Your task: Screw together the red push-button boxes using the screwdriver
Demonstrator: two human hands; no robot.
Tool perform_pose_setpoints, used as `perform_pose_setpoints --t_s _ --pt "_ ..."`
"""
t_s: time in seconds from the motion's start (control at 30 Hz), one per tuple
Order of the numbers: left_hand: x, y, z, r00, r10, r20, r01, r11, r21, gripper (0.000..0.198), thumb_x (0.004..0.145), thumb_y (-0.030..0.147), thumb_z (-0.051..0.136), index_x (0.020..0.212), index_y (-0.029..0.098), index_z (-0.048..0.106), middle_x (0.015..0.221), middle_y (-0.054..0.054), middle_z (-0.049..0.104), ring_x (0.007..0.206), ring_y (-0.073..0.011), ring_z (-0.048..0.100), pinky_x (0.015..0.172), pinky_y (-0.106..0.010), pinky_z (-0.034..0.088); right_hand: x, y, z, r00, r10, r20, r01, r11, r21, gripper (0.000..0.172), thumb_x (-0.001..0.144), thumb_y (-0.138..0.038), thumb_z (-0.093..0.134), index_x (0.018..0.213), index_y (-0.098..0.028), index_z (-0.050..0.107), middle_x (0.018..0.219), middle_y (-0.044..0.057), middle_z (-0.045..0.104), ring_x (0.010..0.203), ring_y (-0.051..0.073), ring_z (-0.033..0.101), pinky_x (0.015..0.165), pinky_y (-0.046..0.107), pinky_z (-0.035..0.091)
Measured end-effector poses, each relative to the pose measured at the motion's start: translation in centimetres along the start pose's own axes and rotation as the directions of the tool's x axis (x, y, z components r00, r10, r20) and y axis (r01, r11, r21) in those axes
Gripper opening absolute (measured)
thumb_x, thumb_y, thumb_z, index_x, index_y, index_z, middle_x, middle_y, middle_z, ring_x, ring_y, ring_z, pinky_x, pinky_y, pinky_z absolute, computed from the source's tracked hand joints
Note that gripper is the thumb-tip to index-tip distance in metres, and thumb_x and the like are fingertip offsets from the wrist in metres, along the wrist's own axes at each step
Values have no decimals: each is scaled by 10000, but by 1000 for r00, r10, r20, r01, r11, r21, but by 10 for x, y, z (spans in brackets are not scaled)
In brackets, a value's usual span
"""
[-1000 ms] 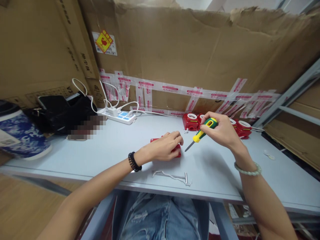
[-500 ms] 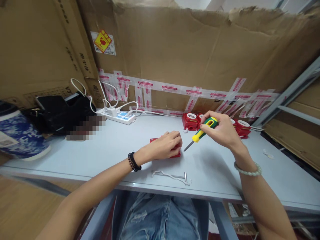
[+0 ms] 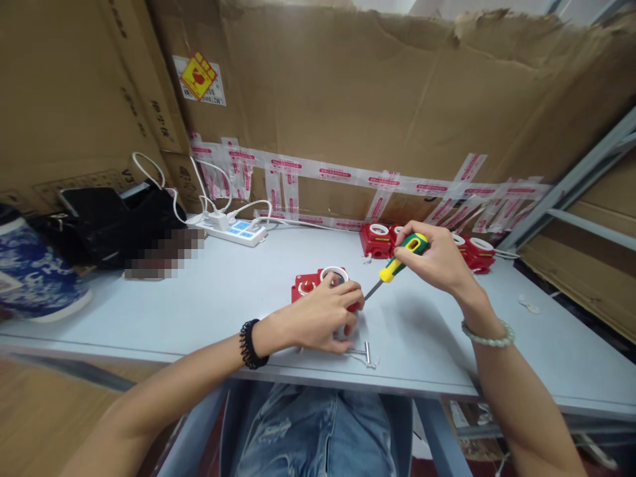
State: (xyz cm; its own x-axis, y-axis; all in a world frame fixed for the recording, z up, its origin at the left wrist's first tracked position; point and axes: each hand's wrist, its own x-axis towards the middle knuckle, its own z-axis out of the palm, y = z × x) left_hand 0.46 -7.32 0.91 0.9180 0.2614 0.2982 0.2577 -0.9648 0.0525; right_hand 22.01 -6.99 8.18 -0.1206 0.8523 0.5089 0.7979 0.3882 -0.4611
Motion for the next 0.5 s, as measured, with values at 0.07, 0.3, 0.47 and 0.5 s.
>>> perform_pose_setpoints --t_s 0.07,0.3,0.47,0.5 --pt "0 0 -2 1000 -1 -14 1 1000 -4 207 802 405 605 764 205 639 1096 -55 572 1083 -233 473 912 -411 275 0 0 1 1000 -5 3 5 1000 -3 53 644 -227 566 673 -189 541 617 -32 554 589 113 458 578 250 367" --pt "-6 -24 -6 893 -425 -148 433 901 24 609 808 590 495 1239 166 421 1257 -167 482 1170 -312 435 927 -451 311 -1 0 -2 990 30 -140 -22 998 59 54 622 -209 579 662 -191 548 555 -42 502 503 98 410 475 232 336" --pt "-13 -42 -1 845 -515 142 533 829 -166 626 744 700 476 1090 181 420 1003 -108 615 792 -246 589 662 -315 389 9 -7 4 954 6 -299 21 996 88 87 640 -255 588 646 -202 519 542 -45 474 497 102 413 482 240 347" --pt "-13 -42 -1 852 -500 159 523 829 -197 607 731 701 494 1048 188 424 971 -96 617 765 -236 584 634 -300 379 12 -10 8 953 -9 -303 37 995 89 85 637 -249 583 640 -203 512 541 -45 473 499 102 411 486 240 347"
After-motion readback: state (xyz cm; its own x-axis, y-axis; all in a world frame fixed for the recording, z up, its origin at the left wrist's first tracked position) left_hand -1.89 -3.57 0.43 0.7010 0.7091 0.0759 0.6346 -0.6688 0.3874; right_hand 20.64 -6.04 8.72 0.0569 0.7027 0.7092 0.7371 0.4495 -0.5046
